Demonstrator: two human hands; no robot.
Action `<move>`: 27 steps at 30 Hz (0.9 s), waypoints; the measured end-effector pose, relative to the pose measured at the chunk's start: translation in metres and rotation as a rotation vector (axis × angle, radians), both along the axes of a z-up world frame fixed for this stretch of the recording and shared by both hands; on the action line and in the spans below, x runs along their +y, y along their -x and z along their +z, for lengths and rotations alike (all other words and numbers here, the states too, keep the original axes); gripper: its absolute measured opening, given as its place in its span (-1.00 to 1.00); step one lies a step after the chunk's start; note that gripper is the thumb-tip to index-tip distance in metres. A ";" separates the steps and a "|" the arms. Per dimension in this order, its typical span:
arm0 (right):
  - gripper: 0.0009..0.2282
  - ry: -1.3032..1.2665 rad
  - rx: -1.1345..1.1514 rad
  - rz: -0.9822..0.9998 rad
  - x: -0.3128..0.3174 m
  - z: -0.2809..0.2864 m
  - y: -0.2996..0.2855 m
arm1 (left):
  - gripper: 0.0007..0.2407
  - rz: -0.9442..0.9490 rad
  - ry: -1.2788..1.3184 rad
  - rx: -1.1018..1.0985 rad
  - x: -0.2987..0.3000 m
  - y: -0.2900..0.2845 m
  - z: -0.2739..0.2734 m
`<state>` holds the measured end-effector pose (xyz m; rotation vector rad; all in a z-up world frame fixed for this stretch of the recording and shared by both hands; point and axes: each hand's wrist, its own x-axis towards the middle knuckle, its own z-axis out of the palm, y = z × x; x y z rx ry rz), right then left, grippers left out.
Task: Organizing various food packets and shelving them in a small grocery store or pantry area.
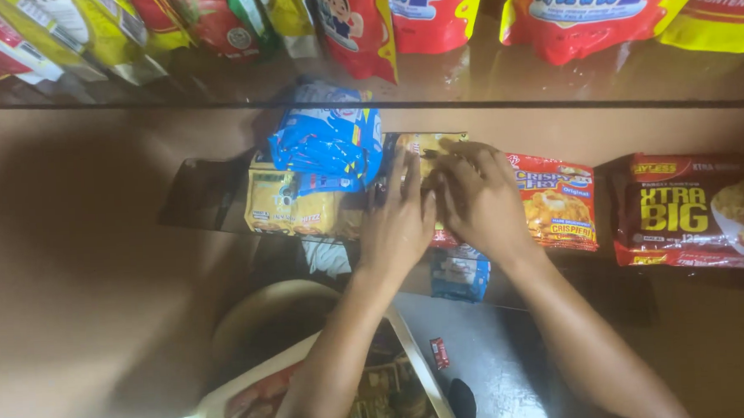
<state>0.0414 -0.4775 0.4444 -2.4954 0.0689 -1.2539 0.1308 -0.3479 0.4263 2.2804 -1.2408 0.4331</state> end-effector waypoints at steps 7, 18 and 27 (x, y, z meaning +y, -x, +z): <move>-0.74 0.050 -0.039 0.021 0.021 0.000 0.019 | -0.58 -0.042 0.171 0.051 0.031 0.017 0.004; -0.74 -0.483 0.687 0.538 0.184 -0.185 0.069 | -0.82 0.340 0.394 0.721 0.239 0.096 -0.239; -0.69 -0.690 1.248 0.245 0.268 -0.495 0.147 | -0.80 0.404 0.110 0.745 0.383 0.163 -0.406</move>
